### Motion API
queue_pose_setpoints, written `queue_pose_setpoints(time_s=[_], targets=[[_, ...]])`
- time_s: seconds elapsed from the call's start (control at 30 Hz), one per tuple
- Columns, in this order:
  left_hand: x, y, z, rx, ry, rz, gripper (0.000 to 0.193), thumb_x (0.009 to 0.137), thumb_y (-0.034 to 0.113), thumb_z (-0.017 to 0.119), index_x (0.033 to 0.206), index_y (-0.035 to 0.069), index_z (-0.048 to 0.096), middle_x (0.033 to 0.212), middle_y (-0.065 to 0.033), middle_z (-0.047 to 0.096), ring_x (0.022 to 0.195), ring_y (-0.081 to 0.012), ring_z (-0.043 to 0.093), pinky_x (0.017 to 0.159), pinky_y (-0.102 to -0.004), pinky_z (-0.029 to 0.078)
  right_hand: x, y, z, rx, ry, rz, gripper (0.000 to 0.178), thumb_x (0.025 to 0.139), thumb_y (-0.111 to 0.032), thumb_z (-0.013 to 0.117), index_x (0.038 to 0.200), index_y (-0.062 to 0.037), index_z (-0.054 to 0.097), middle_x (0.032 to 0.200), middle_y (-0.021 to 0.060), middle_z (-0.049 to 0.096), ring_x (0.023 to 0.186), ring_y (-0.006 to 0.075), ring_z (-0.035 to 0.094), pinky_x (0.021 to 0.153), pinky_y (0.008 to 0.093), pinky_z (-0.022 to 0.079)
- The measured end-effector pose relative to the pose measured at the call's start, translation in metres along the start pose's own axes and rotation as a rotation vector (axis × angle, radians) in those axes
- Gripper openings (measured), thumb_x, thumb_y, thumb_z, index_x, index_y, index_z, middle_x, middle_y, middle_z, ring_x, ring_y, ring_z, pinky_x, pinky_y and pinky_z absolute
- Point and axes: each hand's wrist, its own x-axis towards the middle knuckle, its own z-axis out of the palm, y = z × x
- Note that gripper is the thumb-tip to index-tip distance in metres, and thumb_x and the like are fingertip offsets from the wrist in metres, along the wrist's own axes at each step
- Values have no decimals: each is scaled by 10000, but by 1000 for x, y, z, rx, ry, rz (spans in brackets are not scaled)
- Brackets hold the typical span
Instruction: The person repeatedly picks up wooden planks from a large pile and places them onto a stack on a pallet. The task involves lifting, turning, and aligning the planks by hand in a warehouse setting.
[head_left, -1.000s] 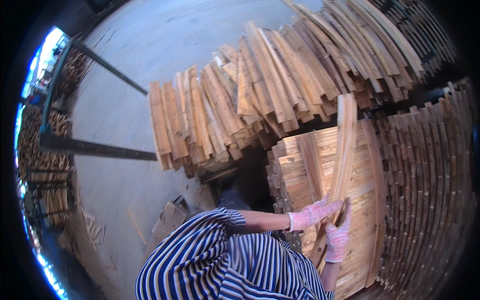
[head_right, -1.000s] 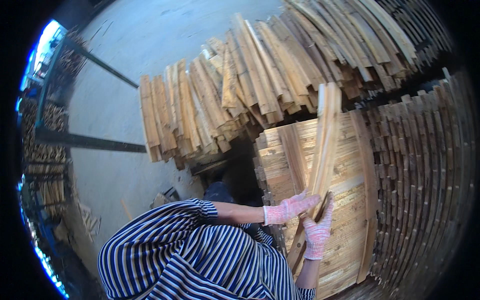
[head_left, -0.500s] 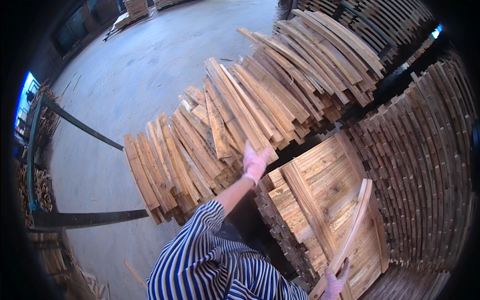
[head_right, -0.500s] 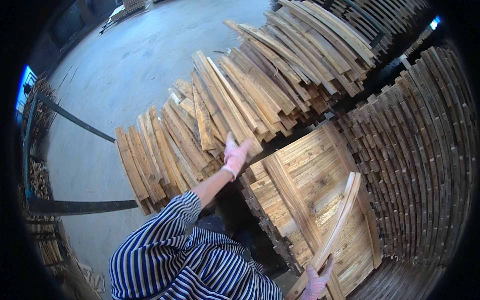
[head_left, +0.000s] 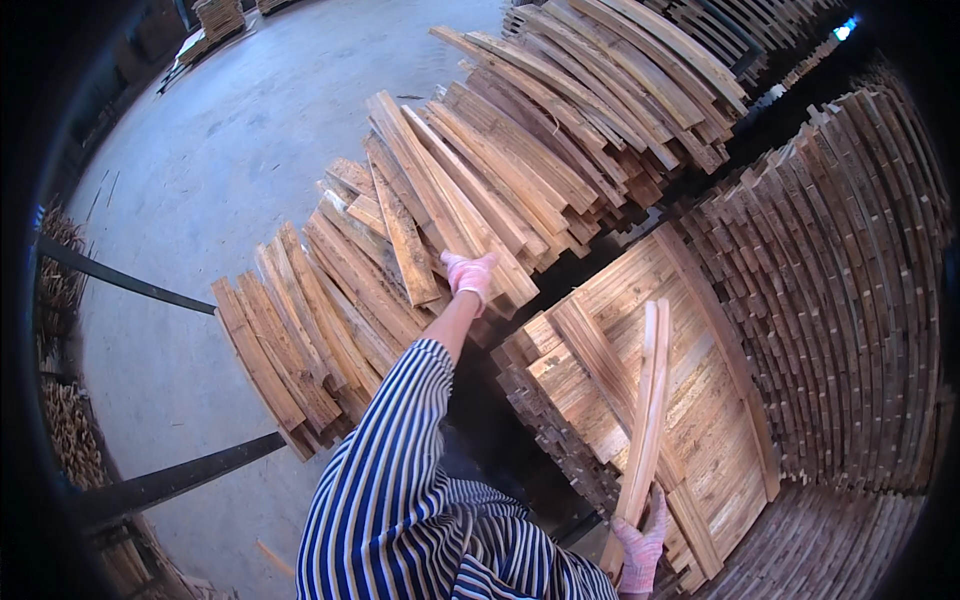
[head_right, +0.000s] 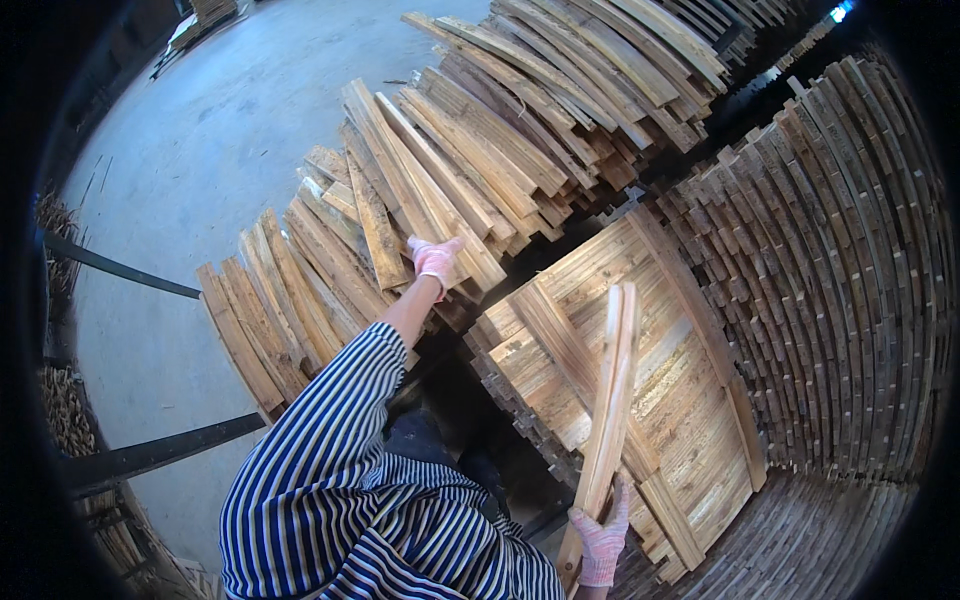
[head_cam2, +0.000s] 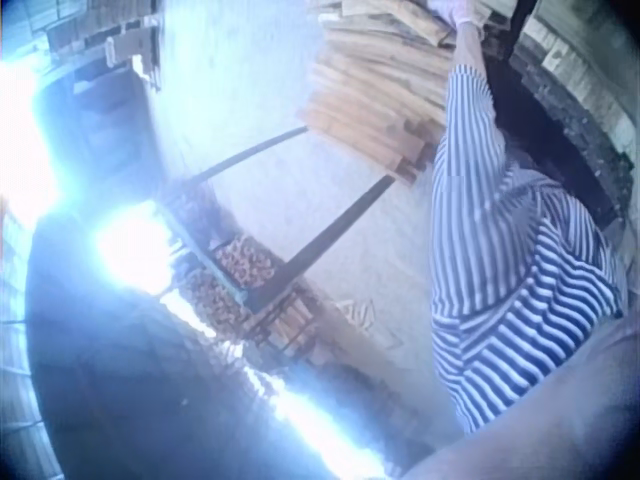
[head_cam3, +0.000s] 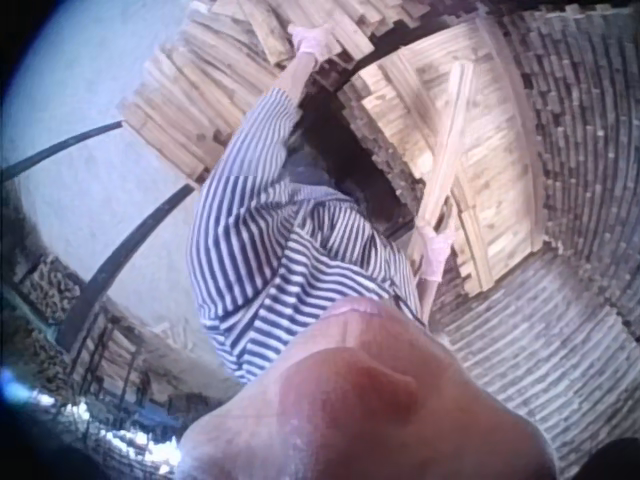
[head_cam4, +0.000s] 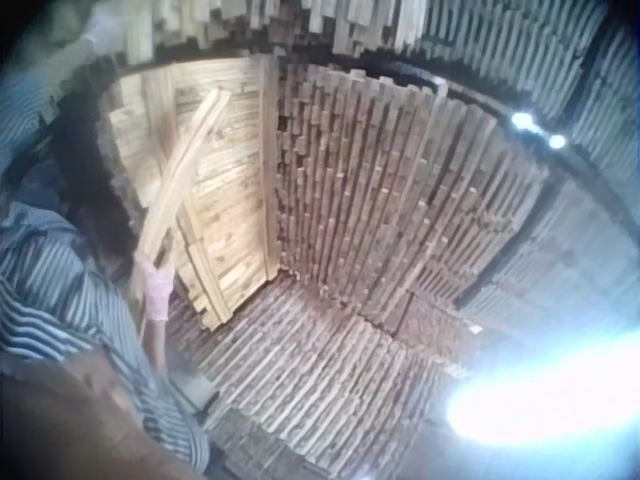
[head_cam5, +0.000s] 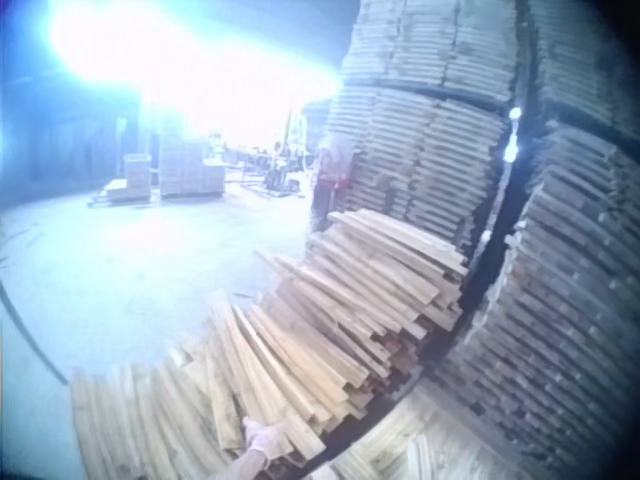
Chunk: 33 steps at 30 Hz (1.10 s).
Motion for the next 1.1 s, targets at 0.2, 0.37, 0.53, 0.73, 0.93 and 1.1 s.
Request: queue_pose_setpoints(time_s=[0.2, 0.37, 0.53, 0.73, 0.93, 1.1], targets=[[19, -43, -102, -319, -369, 84, 935, 714, 180, 898, 1445, 26, 336, 1247, -176, 609, 1100, -292, 626, 965, -425, 531, 14, -19, 20, -128, -148, -72, 1118, 635, -141, 903, 1544, 58, 285, 1568, 190, 379, 1430, 288, 395, 1183, 395, 326], [-45, -8, -49, -423, -411, 91, 942, 737, 200, 892, 1451, 21, 305, 1260, -187, 596, 1107, -307, 605, 974, -415, 514, 33, -49, 43, -117, -212, -9, 1154, 593, -178, 919, 1541, 47, 300, 1559, 192, 387, 1430, 315, 393, 1190, 432, 308], [-3, -36, 63, -202, -67, -186, 909, 770, 267, 867, 1453, 128, 283, 1360, -196, 536, 1206, -359, 542, 1009, -523, 458, 59, -47, 41, -113, -286, -105, 1192, 605, -236, 958, 1535, 77, 283, 1564, 228, 372, 1453, 313, 364, 1211, 417, 273], [-9, -37, 47, -363, -136, -280, 1110, 688, 371, 918, 1508, 86, 226, 1455, -229, 479, 1242, -376, 540, 1006, -498, 465, 79, -73, 60, -49, -309, -128, 1213, 598, -283, 976, 1539, 64, 294, 1568, 214, 380, 1461, 303, 357, 1211, 412, 275], [-20, -34, -61, -422, -338, 107, 612, 840, 265, 798, 1332, 7, 540, 1111, -153, 697, 1005, -257, 678, 880, -366, 548, 125, -100, 78, -110, -472, -155, 1217, 578, -336, 978, 1537, 38, 329, 1552, 209, 409, 1454, 295, 376, 1216, 394, 270], [-64, -31, -148, -691, -470, -62, 500, 850, 203, 772, 1280, 70, 555, 990, -94, 676, 840, -241, 688, 736, -411, 592, 169, -139, 162, -106, -691, -155, 1138, 666, -372, 905, 1541, 44, 309, 1518, 217, 439, 1405, 308, 429, 1184, 394, 322]])
